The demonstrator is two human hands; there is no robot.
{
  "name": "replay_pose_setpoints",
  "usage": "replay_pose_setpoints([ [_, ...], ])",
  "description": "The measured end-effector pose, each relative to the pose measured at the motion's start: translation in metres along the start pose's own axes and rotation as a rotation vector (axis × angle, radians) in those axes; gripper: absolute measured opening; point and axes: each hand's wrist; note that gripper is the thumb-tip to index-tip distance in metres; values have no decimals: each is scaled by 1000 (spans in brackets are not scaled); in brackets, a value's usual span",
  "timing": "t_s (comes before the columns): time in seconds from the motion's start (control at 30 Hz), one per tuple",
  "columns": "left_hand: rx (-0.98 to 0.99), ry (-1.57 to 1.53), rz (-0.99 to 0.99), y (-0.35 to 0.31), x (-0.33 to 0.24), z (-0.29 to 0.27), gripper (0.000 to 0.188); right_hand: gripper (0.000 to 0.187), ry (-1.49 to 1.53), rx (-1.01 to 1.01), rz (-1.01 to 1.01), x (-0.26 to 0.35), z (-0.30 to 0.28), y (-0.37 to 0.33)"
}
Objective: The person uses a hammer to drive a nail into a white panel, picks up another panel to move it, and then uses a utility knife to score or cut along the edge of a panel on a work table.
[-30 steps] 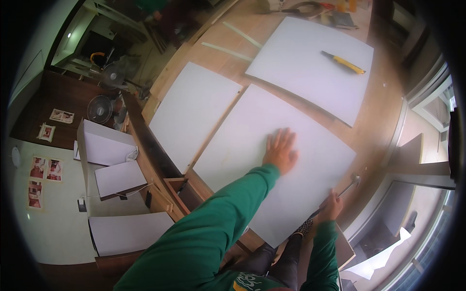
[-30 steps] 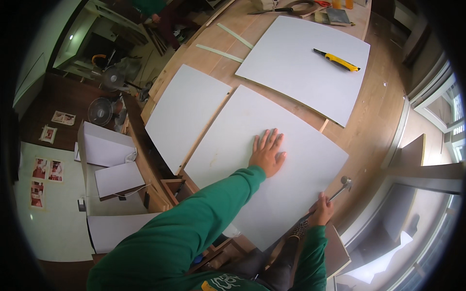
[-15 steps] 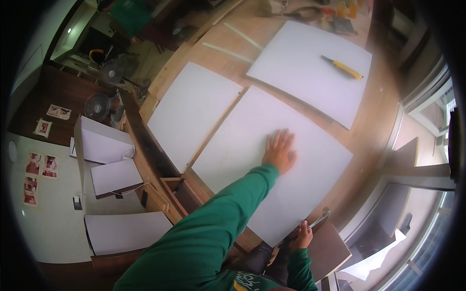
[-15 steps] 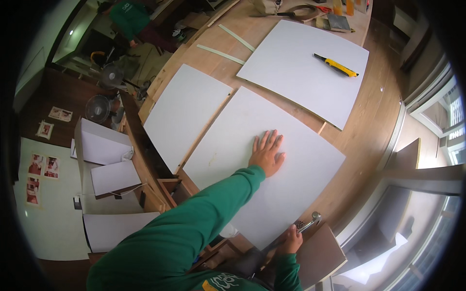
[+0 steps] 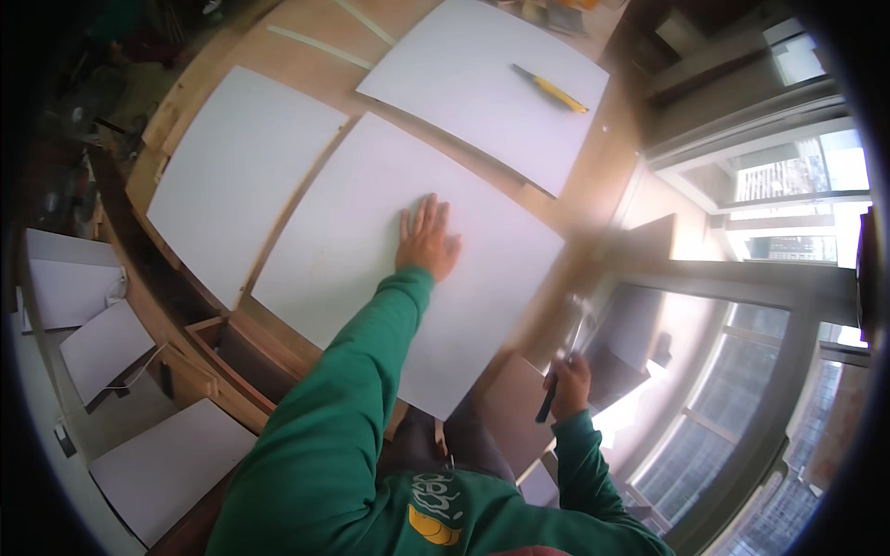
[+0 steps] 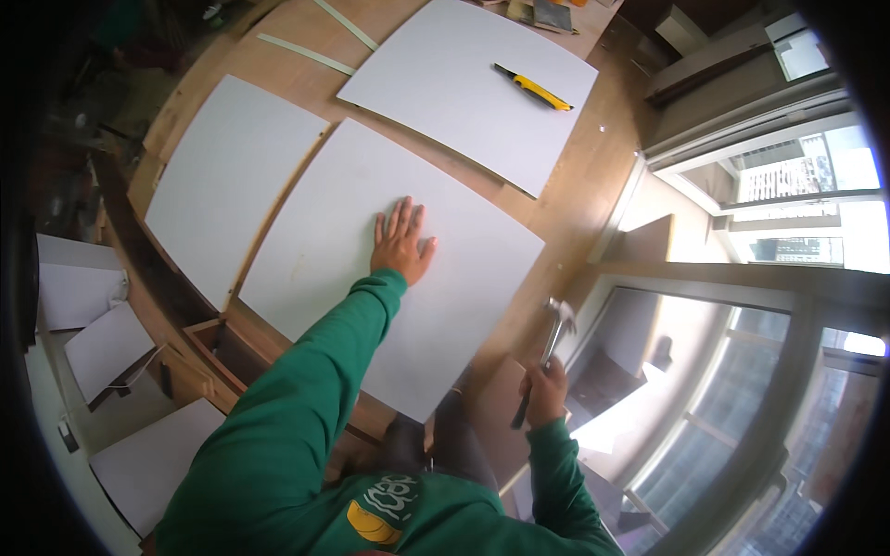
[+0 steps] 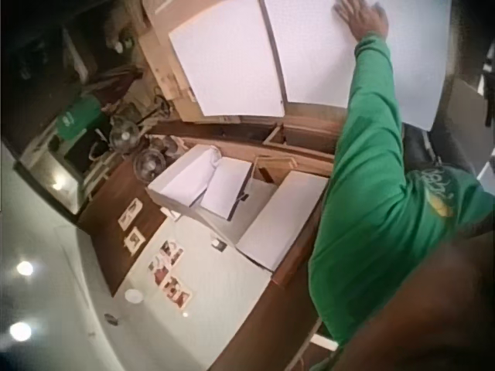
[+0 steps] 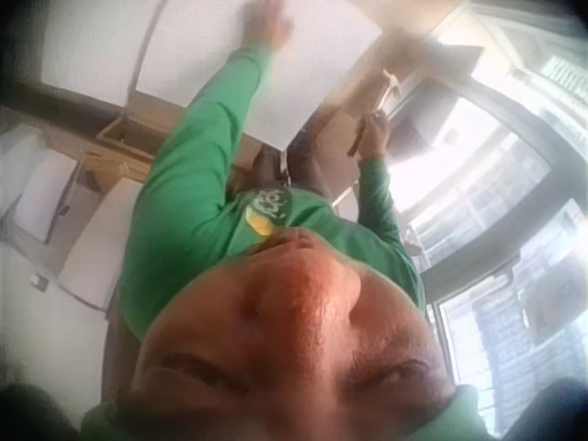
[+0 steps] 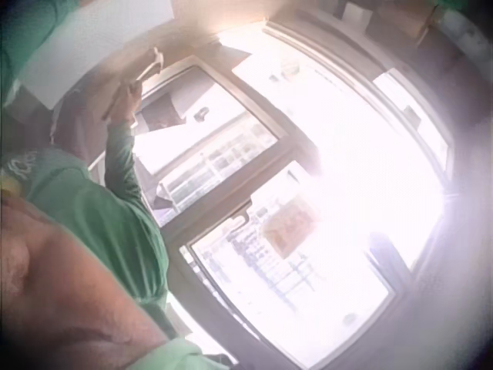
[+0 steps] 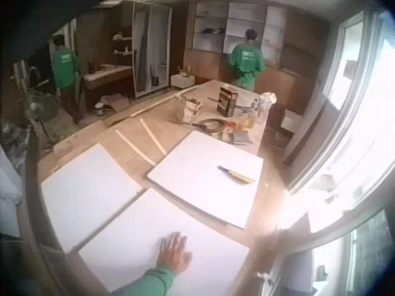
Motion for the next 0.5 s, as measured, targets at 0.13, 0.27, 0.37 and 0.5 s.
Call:
replay_pose_setpoints([
  [0.13,-8,-16,-36,4,-1,-6,62,10,-175,-41,-5,39,-9,14],
  [0.27,6,-22,-40,10,1,-8,63,17,-392,-78,-136,69,12,46],
  [0.37,5,-21,-38,12,3,-13,63,16,-519,-9,-296,113,46,92],
  [0.5,23,-50,-74,14,3,-21,62,14,-786,119,-824,157,89,193],
])
Point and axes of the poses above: each hand's wrist, its own y-axis towards the middle knuckle, its own z-axis out of the palm, x = y × z, and after that the axes turned 3 degrees about y, right-handed
